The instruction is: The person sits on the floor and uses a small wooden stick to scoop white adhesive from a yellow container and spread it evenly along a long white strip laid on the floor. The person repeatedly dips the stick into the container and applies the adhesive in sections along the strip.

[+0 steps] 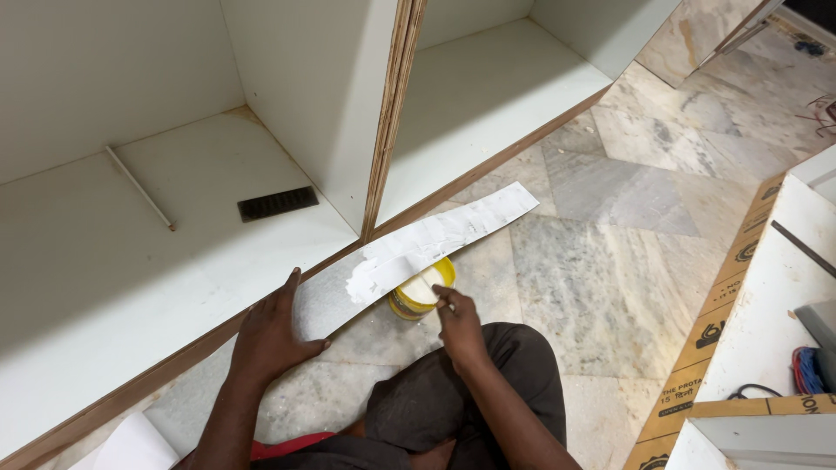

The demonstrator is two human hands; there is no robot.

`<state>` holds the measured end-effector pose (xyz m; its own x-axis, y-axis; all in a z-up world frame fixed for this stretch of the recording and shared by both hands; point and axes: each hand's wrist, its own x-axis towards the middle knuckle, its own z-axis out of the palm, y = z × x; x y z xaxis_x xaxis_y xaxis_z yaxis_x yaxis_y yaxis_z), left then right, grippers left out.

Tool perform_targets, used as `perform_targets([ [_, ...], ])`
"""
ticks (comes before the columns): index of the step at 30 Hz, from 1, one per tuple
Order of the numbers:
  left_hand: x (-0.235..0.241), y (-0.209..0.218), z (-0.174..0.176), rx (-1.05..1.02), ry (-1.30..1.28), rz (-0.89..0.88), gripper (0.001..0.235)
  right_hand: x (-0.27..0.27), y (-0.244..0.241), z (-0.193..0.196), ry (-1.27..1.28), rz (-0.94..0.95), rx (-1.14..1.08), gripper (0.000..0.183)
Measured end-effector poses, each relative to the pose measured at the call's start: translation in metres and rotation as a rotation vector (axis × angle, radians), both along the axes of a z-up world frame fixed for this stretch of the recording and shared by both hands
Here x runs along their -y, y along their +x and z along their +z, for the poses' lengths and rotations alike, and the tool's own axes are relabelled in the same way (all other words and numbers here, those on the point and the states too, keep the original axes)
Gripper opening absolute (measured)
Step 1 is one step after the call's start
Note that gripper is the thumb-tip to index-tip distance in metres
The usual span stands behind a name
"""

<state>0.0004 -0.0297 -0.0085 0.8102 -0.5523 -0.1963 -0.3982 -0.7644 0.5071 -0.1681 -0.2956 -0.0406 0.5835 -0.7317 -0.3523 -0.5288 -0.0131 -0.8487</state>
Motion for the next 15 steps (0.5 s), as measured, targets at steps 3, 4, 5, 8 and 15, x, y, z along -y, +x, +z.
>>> perform_targets([
  [3,0.0,-0.001,0.001,0.0,0.043,0.001,0.141,0.046,0.022,0.0,-0.344,0.026,0.156,0.038],
  [4,-0.001,-0.002,0.002,0.014,0.085,-0.007,0.14,0.055,0.025,-0.006,-0.308,0.007,0.08,0.037],
  [5,0.0,-0.002,0.003,0.031,0.12,-0.013,0.139,0.066,0.032,-0.009,-0.277,-0.009,0.007,0.037],
  [8,0.0,0.001,0.005,0.057,0.166,-0.023,0.14,0.056,0.028,-0.024,-0.524,0.149,0.089,0.032],
  [15,0.0,-0.003,-0.002,0.054,0.09,-0.006,0.145,0.034,0.02,0.009,-0.313,0.055,-0.006,0.033],
])
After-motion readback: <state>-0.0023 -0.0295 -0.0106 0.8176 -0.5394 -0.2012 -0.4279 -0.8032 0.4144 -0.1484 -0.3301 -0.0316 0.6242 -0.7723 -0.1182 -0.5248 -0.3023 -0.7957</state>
